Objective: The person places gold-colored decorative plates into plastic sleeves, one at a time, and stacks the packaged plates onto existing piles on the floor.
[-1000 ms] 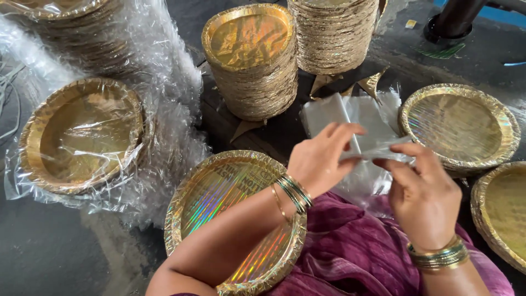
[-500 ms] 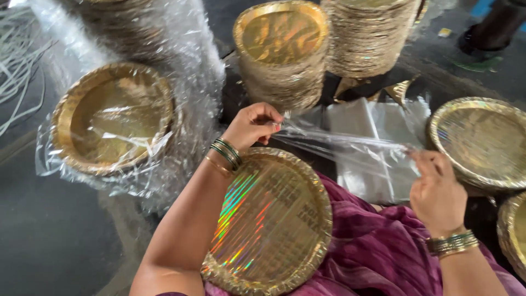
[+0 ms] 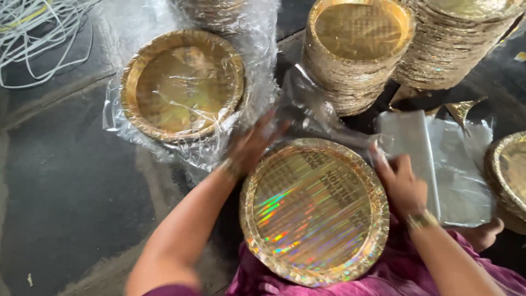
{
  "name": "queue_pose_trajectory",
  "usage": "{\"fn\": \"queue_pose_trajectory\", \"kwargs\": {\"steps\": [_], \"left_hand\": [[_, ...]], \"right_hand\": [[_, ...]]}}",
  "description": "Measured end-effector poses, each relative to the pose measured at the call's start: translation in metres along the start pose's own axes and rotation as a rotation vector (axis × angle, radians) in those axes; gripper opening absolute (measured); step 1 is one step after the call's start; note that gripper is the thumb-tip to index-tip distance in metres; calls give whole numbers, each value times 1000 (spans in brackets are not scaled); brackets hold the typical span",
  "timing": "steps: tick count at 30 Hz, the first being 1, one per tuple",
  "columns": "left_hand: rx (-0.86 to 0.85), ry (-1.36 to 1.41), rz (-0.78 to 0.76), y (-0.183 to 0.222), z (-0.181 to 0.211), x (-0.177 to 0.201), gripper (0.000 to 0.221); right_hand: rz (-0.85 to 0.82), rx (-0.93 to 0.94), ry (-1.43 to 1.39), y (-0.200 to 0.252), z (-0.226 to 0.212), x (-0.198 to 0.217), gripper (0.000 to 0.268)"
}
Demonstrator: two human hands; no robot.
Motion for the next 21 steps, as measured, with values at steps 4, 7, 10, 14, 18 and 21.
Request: {"fn": "queue_pose_trajectory", "kwargs": {"steps": [4, 7, 10, 14, 18, 21], "left_hand": [[385, 291, -272, 95, 45, 52, 46], [334, 425, -19, 139, 62, 78, 46], [535, 936, 247, 140, 48, 75, 50], [420, 329, 113, 56, 77, 86, 49], [303, 189, 16, -2, 110, 91, 48], [88, 266, 120, -22, 143, 98, 52]], "right_hand": [[108, 585, -7, 115, -67, 70, 25], [-270, 849, -160, 209, -55, 4, 42], [-372, 735, -222, 190, -57, 14, 41], [-76, 130, -119, 71, -9, 87, 33], [61, -50, -449, 60, 136, 56, 27], [25, -191, -589, 91, 219, 35, 20]]}}
Point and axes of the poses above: each hand's wrist, its own y-axis away from the middle knuckle, its own x-axis out of the back of the hand, z = x × y, the point moved 10 cm from there along -y, towards the middle knuckle, and after that the axes turned 15 degrees about y, right-handed, at the moved point
